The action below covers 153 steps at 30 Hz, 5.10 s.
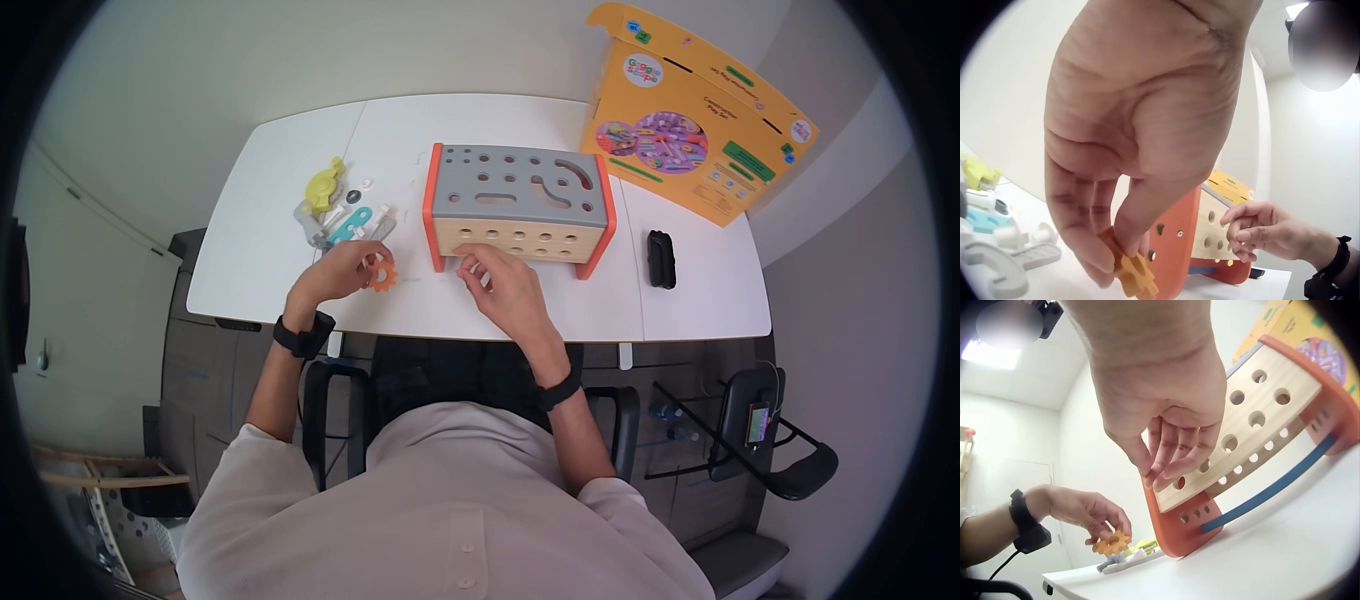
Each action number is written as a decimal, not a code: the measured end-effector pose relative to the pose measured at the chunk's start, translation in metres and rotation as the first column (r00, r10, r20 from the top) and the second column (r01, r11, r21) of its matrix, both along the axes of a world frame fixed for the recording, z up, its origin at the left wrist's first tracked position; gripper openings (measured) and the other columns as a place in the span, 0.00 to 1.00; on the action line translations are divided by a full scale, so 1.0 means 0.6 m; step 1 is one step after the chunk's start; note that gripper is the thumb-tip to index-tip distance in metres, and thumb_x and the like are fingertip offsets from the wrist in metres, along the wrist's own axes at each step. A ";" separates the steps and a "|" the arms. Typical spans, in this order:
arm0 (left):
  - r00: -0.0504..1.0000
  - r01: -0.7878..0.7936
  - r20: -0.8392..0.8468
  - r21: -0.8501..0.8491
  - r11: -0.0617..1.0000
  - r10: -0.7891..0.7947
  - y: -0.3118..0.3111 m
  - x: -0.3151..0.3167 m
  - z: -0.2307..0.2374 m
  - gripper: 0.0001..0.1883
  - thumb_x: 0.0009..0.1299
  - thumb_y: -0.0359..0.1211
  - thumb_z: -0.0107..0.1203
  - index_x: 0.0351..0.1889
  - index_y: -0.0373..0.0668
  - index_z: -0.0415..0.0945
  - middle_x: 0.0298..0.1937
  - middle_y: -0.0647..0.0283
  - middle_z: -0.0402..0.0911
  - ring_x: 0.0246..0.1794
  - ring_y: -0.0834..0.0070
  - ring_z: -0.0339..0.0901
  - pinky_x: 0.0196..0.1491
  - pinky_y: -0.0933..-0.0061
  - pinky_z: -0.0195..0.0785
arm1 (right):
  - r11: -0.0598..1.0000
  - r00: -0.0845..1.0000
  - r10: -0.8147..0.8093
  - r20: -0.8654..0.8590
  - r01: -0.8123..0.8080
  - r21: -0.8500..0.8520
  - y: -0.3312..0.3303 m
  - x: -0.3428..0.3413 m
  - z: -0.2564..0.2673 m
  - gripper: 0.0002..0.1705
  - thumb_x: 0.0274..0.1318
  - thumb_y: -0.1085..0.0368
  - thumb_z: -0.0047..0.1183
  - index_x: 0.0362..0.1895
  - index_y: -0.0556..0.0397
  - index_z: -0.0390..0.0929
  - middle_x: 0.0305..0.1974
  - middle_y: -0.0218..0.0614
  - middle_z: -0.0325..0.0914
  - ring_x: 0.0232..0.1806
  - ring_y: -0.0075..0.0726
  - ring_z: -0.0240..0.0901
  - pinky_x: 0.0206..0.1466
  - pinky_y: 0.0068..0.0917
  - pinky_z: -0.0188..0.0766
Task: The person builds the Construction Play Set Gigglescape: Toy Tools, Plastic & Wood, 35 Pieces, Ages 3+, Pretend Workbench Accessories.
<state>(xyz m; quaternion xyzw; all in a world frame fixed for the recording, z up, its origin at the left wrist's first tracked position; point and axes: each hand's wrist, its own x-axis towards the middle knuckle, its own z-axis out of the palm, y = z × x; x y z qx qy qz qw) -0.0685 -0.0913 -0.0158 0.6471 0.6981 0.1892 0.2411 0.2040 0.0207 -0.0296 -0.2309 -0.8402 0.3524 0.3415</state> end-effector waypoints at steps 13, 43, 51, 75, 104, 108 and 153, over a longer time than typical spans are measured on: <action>0.990 -0.109 -0.093 -0.044 0.993 0.105 -0.010 -0.017 -0.044 0.27 0.48 0.27 0.77 0.47 0.40 0.81 0.50 0.53 0.76 0.50 0.55 0.80 0.51 0.61 0.75 | 1.000 1.000 0.030 0.011 -0.030 0.007 -0.003 -0.003 0.001 0.15 0.56 0.73 0.63 0.49 0.48 0.81 0.33 0.31 0.82 0.28 0.33 0.79 0.33 0.29 0.76; 0.991 -0.133 -0.032 -0.017 0.991 0.133 -0.004 -0.011 -0.034 0.07 0.60 0.27 0.67 0.35 0.34 0.84 0.27 0.57 0.85 0.28 0.68 0.82 0.34 0.69 0.73 | 1.000 0.999 0.023 0.050 -0.023 0.002 0.000 0.006 0.007 0.11 0.58 0.71 0.62 0.46 0.48 0.83 0.35 0.33 0.83 0.28 0.33 0.80 0.33 0.29 0.77; 0.991 -0.115 -0.071 0.003 0.993 0.114 -0.002 -0.004 -0.031 0.06 0.59 0.28 0.66 0.32 0.33 0.86 0.29 0.52 0.87 0.30 0.63 0.86 0.36 0.67 0.76 | 1.000 0.998 0.015 0.061 -0.016 0.013 0.000 0.008 0.005 0.10 0.58 0.71 0.62 0.45 0.48 0.84 0.34 0.33 0.83 0.28 0.33 0.80 0.33 0.29 0.77; 0.952 -0.273 -0.105 0.133 0.953 0.288 -0.015 -0.021 0.000 0.18 0.67 0.31 0.64 0.56 0.40 0.82 0.34 0.58 0.82 0.33 0.67 0.78 0.38 0.67 0.72 | 1.000 0.997 0.022 0.075 -0.022 0.003 -0.001 0.013 0.006 0.09 0.58 0.70 0.63 0.44 0.49 0.84 0.33 0.32 0.83 0.29 0.34 0.80 0.34 0.29 0.77; 0.839 -0.326 -0.362 0.266 0.907 0.407 -0.038 -0.104 -0.066 0.05 0.53 0.25 0.70 0.25 0.42 0.84 0.42 0.58 0.80 0.50 0.58 0.76 0.51 0.60 0.76 | 0.999 0.999 0.023 0.043 -0.024 0.032 0.004 0.020 0.012 0.08 0.57 0.71 0.63 0.42 0.51 0.83 0.34 0.33 0.83 0.28 0.34 0.79 0.33 0.28 0.76; 0.839 -0.302 -0.369 0.299 0.905 0.401 -0.032 -0.108 -0.083 0.05 0.53 0.24 0.70 0.24 0.38 0.83 0.38 0.58 0.80 0.47 0.58 0.77 0.49 0.61 0.74 | 1.000 0.999 -0.001 0.049 0.000 0.014 0.009 0.028 0.016 0.07 0.58 0.70 0.63 0.41 0.51 0.83 0.34 0.32 0.83 0.28 0.33 0.79 0.33 0.28 0.75; 0.912 -0.224 -0.303 0.193 0.955 0.275 0.165 -0.099 -0.090 0.17 0.62 0.35 0.68 0.44 0.32 0.84 0.46 0.42 0.84 0.49 0.49 0.82 0.54 0.56 0.74 | 1.000 0.998 -0.004 0.069 0.005 -0.018 0.013 0.037 0.006 0.05 0.57 0.71 0.62 0.38 0.50 0.83 0.35 0.32 0.83 0.29 0.34 0.79 0.34 0.29 0.76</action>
